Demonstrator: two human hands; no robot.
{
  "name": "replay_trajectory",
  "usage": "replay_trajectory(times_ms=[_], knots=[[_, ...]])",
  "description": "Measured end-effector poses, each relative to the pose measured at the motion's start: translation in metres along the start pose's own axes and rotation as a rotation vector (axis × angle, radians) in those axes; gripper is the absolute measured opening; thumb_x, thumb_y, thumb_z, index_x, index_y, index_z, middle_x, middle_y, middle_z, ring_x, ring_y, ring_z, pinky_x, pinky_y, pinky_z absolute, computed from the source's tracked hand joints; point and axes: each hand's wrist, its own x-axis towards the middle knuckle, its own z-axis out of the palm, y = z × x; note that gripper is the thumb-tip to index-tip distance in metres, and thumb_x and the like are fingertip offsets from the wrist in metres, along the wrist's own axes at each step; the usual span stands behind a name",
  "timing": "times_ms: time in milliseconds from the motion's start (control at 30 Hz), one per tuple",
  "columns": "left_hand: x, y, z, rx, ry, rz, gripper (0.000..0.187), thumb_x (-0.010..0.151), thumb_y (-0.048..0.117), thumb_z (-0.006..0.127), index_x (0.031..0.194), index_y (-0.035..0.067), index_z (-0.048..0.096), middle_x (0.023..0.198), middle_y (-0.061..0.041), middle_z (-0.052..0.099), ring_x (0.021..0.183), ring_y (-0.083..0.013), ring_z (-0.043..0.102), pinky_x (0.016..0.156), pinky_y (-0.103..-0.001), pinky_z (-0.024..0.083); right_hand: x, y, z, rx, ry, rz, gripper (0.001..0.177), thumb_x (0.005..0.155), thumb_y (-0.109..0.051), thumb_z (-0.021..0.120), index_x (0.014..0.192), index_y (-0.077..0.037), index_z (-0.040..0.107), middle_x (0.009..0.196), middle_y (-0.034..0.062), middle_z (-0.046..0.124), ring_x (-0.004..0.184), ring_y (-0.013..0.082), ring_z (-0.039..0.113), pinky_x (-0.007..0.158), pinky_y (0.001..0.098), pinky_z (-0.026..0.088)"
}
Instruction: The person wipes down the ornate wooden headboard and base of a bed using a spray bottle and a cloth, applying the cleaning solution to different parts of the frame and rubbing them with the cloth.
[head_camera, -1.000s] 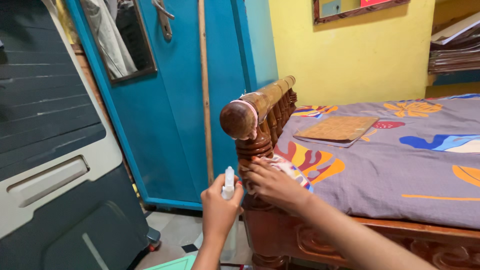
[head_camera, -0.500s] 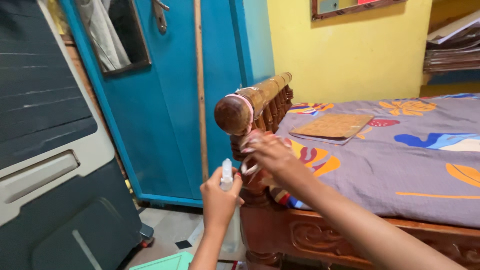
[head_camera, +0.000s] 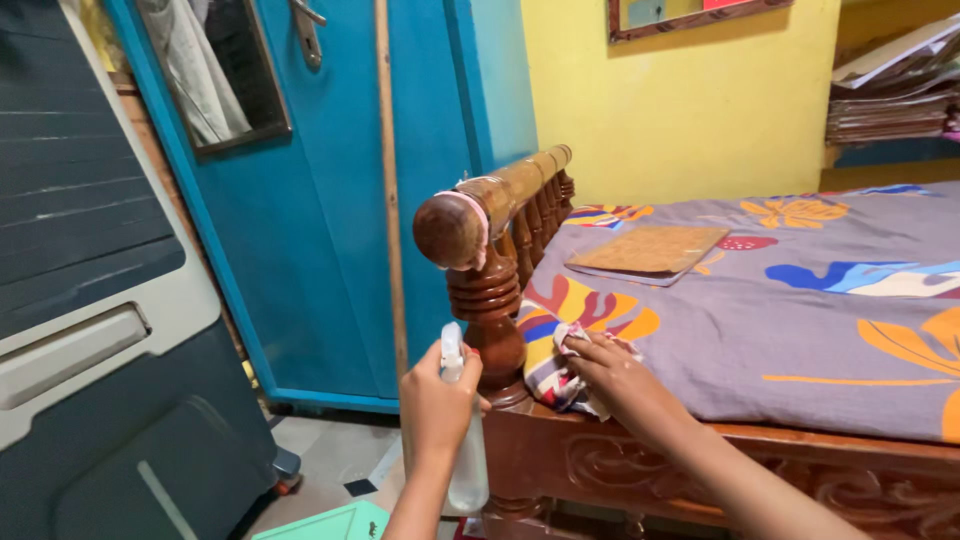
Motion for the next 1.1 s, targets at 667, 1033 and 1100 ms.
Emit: replay_trajectory(times_ms=[667,1033,1100], knots=[[-0.012,-0.042,0.024,0.017,-0.045,-0.027,0.01,0.08,0.01,0.068,0.081,0.0,0.069,0.061,-0.012,0.071,0.045,-0.0213,0.073,0.041,-0.033,0.055,-0.016,-0.013,0.004,0.118,0.129,0.134,0.051,0.08,0.003,0.062,0.131,-0.004,0.064,0.145,0.0124,0.057,0.138,0.0375,0.048,0.114,0.0451,0.038],[-0.035,0.006,-0.011,-0.007,-0.051,-0.042,0.01,0.083,0.012,0.069,0.086,0.003,0.072,0.061,-0.01,0.071,0.045,-0.021,0.072,0.041,-0.033,0.054,-0.009,0.008,0.0,0.444,-0.037,0.265,0.035,0.082,0.001,0.065,0.114,-0.007,0.077,0.116,0.0121,0.077,0.109,0.0275,0.072,0.095,0.0381,0.057],[-0.038,0.011,-0.017,-0.042,-0.046,0.001,0.01,0.083,0.012,0.069,0.087,0.003,0.071,0.062,-0.009,0.071,0.044,-0.0215,0.072,0.04,-0.034,0.054,-0.015,0.01,-0.011,0.61,-0.011,0.351,0.032,0.085,0.001,0.063,0.114,-0.004,0.077,0.11,0.0101,0.079,0.101,0.0223,0.074,0.089,0.0358,0.057]])
